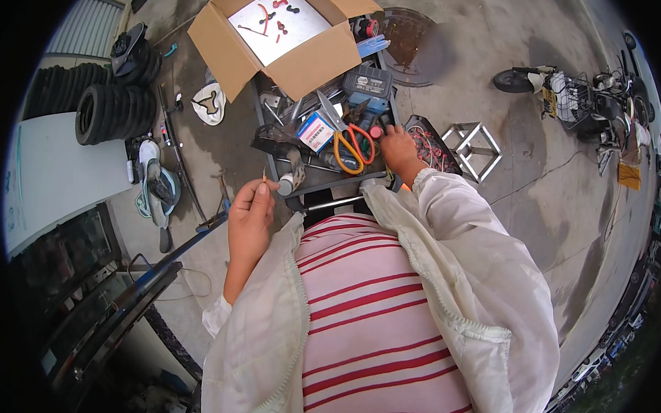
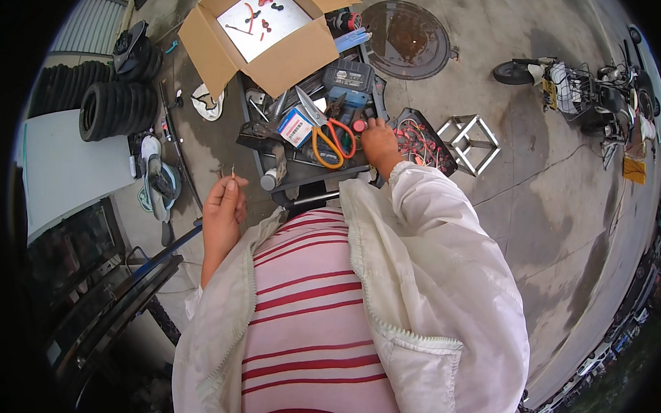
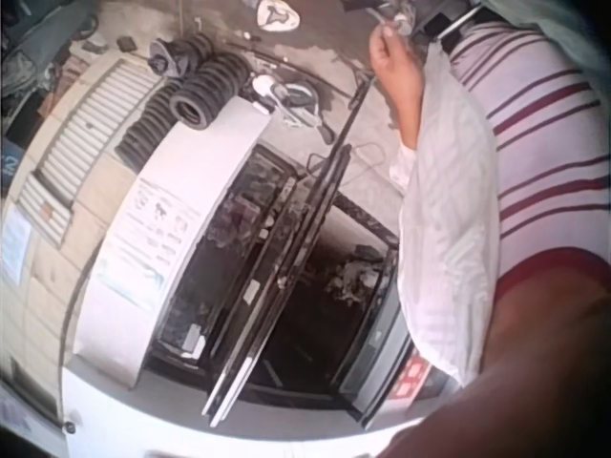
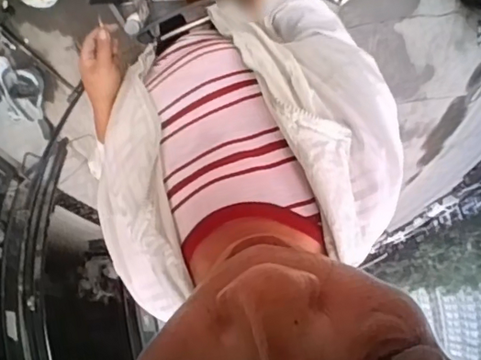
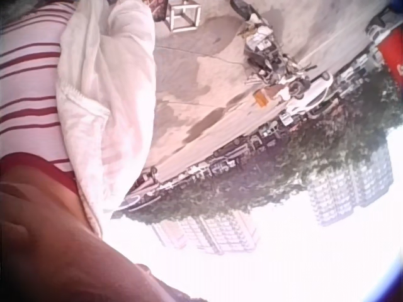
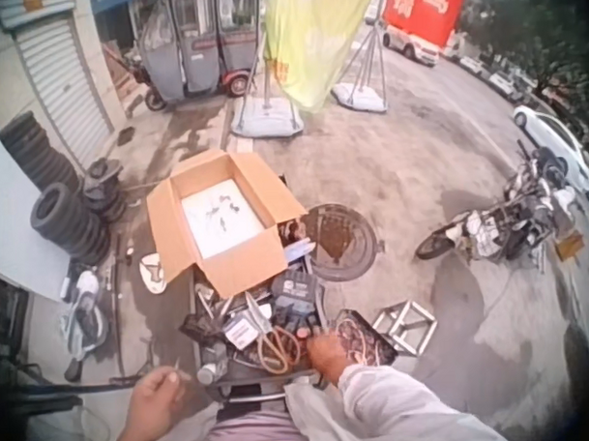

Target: The person strips insulation from wires using pliers and scissors, then twists and connects wires inside an open electronic device housing. They handle multiple colored wires and tools while working at a cluttered outdoor workspace.

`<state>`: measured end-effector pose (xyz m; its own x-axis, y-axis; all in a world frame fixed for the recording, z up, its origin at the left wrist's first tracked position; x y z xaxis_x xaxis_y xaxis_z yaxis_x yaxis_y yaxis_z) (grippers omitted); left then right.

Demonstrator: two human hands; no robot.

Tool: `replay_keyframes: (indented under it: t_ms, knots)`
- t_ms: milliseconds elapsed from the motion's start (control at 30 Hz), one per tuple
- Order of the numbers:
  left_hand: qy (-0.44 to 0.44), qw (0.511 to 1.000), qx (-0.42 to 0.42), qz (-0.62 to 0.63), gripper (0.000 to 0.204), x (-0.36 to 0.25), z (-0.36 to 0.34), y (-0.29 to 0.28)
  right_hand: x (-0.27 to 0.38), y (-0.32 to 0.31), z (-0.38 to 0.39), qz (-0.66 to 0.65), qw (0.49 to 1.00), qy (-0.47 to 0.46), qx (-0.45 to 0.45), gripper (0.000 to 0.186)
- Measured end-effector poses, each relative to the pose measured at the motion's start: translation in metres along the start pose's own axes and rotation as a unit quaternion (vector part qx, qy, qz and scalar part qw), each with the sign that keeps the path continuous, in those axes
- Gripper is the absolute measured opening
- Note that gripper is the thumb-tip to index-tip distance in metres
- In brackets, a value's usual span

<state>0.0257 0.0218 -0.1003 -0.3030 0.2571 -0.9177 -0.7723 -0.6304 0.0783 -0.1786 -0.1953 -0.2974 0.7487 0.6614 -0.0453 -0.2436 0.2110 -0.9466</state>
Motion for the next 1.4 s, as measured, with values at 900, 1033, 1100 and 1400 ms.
replay_keyframes:
  t_ms: [900, 1033, 1100, 1400]
  knots:
    - [0.022, 1.0, 0.005, -0.022, 0.024, -0.015, 0.003, -0.008, 0.004, -0.052, -0.005, -0.062, 0.998, -0.026, 0.002, 0.022]
    - [0.055, 0.998, 0.036, -0.025, 0.025, -0.029, -0.002, 0.007, 0.026, -0.226, -0.032, -0.356, 0.924, -0.042, -0.131, 0.024]
    - [0.086, 0.995, 0.039, -0.031, 0.025, -0.036, -0.006, 0.013, 0.043, -0.296, -0.03, -0.391, 0.87, -0.095, -0.284, 0.034]
    - [0.159, 0.981, 0.053, -0.098, 0.025, -0.078, 0.002, 0.023, 0.14, -0.339, 0.063, -0.426, 0.798, -0.423, -0.048, 0.018]
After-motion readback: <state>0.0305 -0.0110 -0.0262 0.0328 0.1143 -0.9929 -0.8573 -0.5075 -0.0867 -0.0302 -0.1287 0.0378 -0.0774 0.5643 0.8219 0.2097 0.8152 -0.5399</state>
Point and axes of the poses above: each hand's wrist, its own z-axis away from the middle knuckle, its own y-axis out of the palm, x = y × z, the point moved 9 cm from there along -z, towards the middle knuckle, and after that the axes turned 8 degrees about y, right-handed, at the moved point
